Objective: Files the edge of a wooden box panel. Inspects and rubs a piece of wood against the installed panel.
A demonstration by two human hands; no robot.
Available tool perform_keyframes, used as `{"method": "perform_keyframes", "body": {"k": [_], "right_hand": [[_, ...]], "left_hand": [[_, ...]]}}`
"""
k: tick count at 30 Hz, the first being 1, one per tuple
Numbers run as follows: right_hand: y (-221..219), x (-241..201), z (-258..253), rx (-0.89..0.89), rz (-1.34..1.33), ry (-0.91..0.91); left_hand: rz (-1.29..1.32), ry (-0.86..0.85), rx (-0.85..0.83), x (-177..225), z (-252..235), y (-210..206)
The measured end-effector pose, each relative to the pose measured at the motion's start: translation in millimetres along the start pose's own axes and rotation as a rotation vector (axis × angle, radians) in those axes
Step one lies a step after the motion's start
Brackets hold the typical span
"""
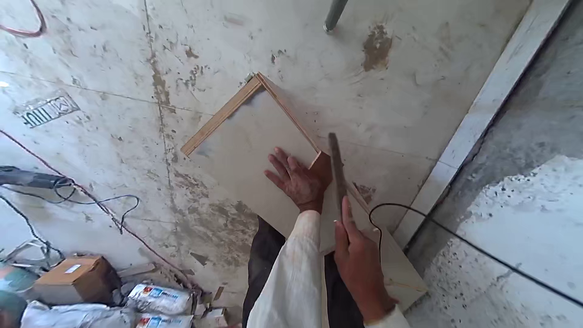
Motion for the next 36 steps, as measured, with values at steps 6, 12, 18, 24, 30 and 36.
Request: {"method": "perform_keyframes", "body": {"k": [6,12,18,24,30,36], "right_hand": [[-2,26,-34,-0.231,0.044,-0.199],[20,-12,15,-0.037,-0.025,-0.053],[-22,-21,-31,-0.144,0.020,-0.041],[-12,-3,-8,-0.063,0.003,0.004],[4,36,-52,-0.115,-0.063,-0.238],[35,75,-13,0.091,-0.098,-0.210]], "left_hand": [[-0.002,-0.042,-0.017,0,8,8],[-0.030,-0.032,-0.023,-4,12,10],[-0.024,-0.040,0.019,-3,10,7],[-0.038,0.007,-0.049,1,1,1],[-0.022,-0.020,-0.039,0,7,3],[0.160,-0.195,-0.064,1,4,21]]}}
Point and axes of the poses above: each hand's wrist, its own z-axis away from the middle knuckle, its own y-axis out of the back of the hand, x = y × z, the point moved 4 cm from there along -z, towards the middle knuckle, and after that the axes turned 8 degrees about x, right-handed, at the moved point
